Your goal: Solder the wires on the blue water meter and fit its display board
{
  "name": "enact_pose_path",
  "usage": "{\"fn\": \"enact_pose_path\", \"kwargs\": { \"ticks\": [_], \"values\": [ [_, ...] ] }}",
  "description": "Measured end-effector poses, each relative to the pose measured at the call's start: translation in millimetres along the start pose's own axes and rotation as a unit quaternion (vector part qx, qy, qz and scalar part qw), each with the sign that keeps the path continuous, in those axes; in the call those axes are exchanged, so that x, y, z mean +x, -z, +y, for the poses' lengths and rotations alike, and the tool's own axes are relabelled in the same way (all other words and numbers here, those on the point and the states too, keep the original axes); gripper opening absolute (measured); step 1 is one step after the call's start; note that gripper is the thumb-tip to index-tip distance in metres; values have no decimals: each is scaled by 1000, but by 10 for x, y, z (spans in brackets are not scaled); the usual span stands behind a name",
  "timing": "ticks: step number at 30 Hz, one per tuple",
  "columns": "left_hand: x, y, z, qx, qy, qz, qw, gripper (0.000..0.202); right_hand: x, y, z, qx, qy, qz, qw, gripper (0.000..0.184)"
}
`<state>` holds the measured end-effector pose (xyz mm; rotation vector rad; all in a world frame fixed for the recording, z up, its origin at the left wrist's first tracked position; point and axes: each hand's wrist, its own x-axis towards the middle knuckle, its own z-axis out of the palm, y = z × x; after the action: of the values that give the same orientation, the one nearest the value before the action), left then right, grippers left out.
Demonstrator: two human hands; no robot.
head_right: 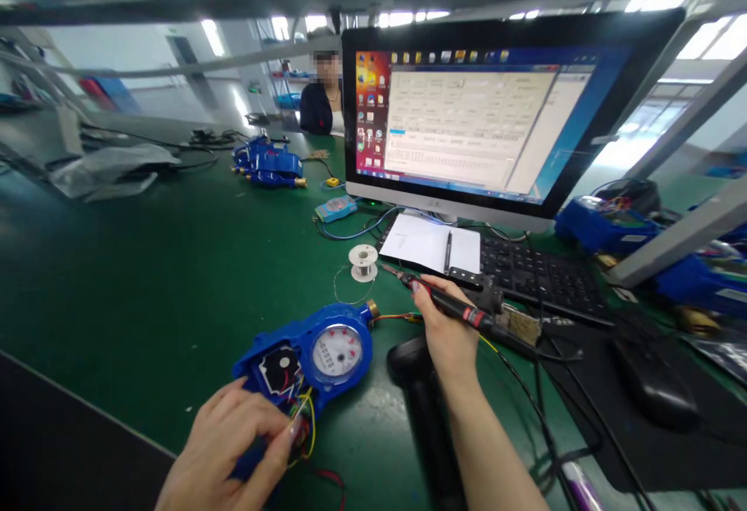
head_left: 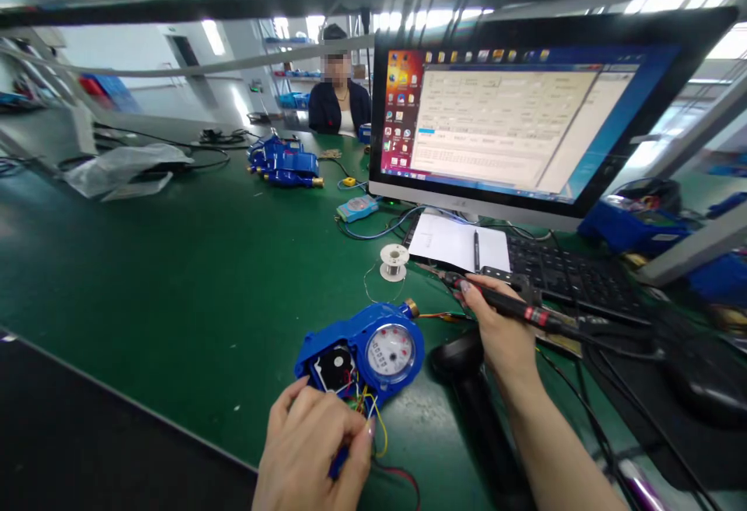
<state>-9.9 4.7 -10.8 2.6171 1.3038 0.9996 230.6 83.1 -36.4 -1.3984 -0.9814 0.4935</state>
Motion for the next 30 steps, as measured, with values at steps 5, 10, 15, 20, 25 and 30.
{"fn": "enact_pose_path", "kwargs": {
  "ticks": [5,10,15,20,25,30],
  "values": [
    [-43,8,-44,2,-7,-13,1000,10,13,-59,-11,13,-12,-20,1000,31],
    [-61,14,-45,18,-14,-22,1000,9,27,-92,-118,-36,-23,-27,999,30],
    [-39,28,-24,28,-18,-19,999,10,23,-98,-124,-27,-25,-24,999,32],
    [-34,23,-10,31,-29,-19,999,10,27,-101,-109,-29,-29,-26,999,29],
    [-46,18,-14,45,-46,-9,998,10,37,-108,-114,-32,-34,-24,999,31],
    [-71,4,-26,53,-47,-7,997,9,44,-103,-96,-43,-29,-25,998,32]
  ]
}}
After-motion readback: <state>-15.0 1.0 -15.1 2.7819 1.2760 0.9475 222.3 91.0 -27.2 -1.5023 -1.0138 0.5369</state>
